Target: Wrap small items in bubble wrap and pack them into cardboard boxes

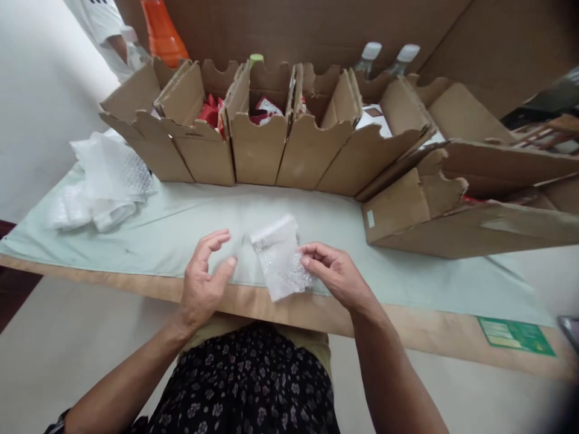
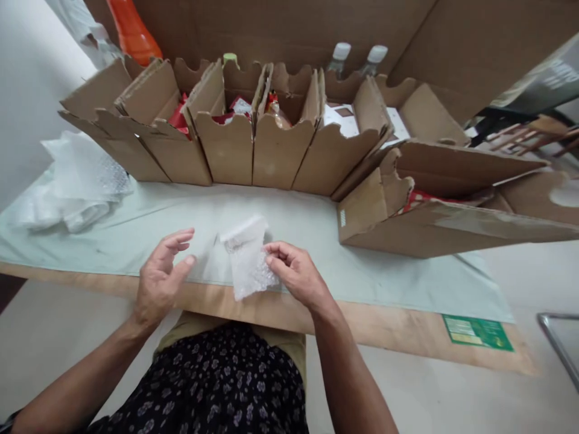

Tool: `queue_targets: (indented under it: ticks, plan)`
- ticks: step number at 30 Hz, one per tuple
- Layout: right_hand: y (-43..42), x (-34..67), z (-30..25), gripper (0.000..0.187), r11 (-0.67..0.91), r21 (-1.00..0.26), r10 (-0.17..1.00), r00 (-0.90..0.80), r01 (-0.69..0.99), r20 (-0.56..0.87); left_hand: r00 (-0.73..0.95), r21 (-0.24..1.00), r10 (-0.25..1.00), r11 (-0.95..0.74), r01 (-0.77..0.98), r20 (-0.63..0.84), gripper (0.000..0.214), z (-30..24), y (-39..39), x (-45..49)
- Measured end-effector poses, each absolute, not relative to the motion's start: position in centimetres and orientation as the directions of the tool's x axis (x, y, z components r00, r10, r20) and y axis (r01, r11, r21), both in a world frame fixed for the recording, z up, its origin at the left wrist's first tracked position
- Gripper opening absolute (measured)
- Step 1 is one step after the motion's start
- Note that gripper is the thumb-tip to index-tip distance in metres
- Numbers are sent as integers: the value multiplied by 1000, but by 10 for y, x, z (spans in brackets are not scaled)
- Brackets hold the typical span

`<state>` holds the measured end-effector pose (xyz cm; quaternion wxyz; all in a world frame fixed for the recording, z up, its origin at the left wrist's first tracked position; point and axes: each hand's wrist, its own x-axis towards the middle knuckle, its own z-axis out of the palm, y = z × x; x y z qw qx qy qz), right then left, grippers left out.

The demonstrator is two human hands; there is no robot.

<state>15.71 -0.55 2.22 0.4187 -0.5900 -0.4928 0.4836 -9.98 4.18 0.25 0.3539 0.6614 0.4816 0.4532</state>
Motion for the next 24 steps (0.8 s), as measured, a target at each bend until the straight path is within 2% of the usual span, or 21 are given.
queue_targets:
  ticks: [3,5,6,10,12,17,21,22,24]
  plan:
    - [2,179,27,27,-158,-931,987,65,328,-144,391,657,807,-589,471,443,30,10,42,-77]
    - [5,193,23,30,-158,-897,984,145,413,-107,496,533,724,-689,491,479,31,6,53,-56]
    - [5,200,19,33,-162,-881,976,203,444,-78,529,507,718,-695,511,452,32,2,62,-45]
    - [-3,214,-6,56,-211,-845,928,371,492,-16,536,530,805,-579,619,253,38,-17,106,-12]
    - [-8,211,-16,62,-232,-806,917,399,545,6,490,551,840,-529,646,232,34,-21,123,-4]
    - [-19,208,-15,53,-219,-732,917,392,645,71,326,627,911,-412,661,254,33,-2,130,-25]
    - [-18,229,1,46,-213,-638,945,322,740,58,248,740,956,-279,612,154,53,12,104,-61]
    - [-15,234,3,45,-215,-584,953,298,783,49,257,739,960,-254,624,112,58,10,97,-68]
    - [-9,240,6,46,-212,-463,964,262,861,45,285,662,957,-252,706,60,63,2,85,-78]
